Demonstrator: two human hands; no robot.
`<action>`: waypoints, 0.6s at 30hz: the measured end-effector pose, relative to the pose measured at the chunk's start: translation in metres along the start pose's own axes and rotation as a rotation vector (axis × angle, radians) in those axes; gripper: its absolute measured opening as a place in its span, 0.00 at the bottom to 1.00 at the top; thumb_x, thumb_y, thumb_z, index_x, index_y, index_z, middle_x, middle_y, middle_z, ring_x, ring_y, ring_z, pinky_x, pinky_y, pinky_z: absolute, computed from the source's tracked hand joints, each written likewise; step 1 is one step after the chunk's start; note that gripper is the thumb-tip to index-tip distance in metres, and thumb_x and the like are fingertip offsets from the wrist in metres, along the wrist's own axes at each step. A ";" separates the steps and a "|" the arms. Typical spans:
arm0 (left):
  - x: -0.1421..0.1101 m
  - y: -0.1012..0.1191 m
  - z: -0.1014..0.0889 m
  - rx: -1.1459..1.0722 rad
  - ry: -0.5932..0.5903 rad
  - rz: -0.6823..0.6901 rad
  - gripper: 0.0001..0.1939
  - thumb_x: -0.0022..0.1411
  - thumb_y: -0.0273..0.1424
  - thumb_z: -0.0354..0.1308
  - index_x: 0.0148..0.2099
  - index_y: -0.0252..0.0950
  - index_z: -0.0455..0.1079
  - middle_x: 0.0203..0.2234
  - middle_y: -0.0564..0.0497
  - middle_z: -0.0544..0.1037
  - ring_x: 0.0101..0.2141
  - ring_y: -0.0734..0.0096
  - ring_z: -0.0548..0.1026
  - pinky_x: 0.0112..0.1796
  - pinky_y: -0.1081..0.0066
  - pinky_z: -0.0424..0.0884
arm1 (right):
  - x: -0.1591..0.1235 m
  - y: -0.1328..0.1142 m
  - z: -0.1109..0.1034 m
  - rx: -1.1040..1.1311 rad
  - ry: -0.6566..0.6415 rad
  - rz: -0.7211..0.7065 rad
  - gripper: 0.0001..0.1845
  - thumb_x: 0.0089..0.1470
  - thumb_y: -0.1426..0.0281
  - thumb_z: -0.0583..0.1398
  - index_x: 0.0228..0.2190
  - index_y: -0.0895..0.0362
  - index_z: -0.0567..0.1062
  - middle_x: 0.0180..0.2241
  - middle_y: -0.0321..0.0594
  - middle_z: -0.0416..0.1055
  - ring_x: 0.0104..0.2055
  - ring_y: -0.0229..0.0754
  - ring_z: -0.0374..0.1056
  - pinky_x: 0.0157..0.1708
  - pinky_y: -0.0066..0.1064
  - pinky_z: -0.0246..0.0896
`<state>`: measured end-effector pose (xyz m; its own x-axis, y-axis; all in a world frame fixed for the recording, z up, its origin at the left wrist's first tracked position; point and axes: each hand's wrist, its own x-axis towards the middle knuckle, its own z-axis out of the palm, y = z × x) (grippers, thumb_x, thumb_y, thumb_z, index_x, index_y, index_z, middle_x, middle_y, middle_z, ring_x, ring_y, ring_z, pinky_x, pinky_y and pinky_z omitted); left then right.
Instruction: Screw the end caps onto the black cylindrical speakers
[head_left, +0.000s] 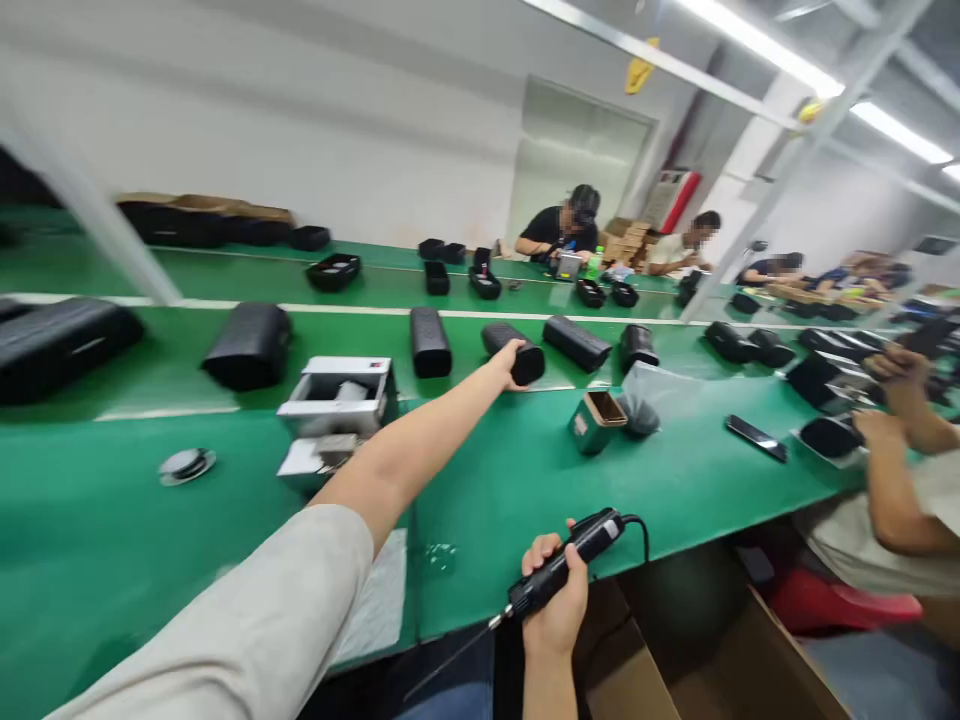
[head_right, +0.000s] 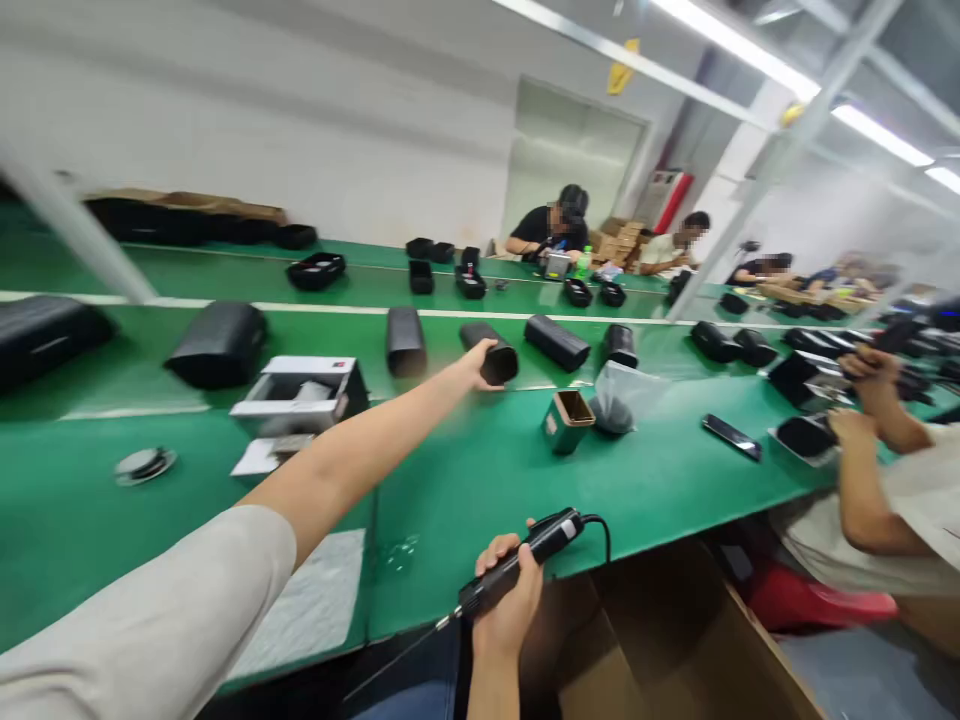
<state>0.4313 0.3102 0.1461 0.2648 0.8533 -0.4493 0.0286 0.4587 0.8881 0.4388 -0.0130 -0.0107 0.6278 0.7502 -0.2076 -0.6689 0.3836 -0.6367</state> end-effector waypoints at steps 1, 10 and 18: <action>-0.016 -0.005 -0.005 0.001 -0.036 0.005 0.21 0.78 0.43 0.65 0.64 0.36 0.74 0.57 0.42 0.81 0.51 0.57 0.83 0.51 0.53 0.84 | 0.000 -0.003 -0.001 0.006 -0.018 0.013 0.27 0.56 0.58 0.71 0.53 0.47 0.70 0.28 0.27 0.64 0.27 0.36 0.61 0.26 0.24 0.62; -0.225 -0.104 -0.155 0.249 -0.210 0.147 0.36 0.42 0.37 0.87 0.53 0.37 0.81 0.49 0.45 0.87 0.52 0.45 0.84 0.48 0.60 0.80 | -0.046 -0.054 -0.023 0.049 -0.177 0.036 0.23 0.56 0.50 0.71 0.45 0.52 0.78 0.28 0.26 0.52 0.21 0.31 0.41 0.17 0.21 0.45; -0.326 -0.167 -0.298 1.407 0.051 0.719 0.48 0.56 0.43 0.75 0.75 0.42 0.63 0.63 0.39 0.79 0.59 0.39 0.81 0.59 0.48 0.77 | -0.058 -0.093 -0.032 0.075 -0.218 -0.041 0.30 0.46 0.50 0.76 0.43 0.56 0.79 0.25 0.21 0.45 0.19 0.29 0.32 0.13 0.25 0.34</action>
<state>0.0533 0.0287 0.1152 0.5863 0.8025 0.1112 0.7589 -0.5920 0.2712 0.4776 -0.1099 0.0368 0.5593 0.8289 -0.0119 -0.6776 0.4489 -0.5825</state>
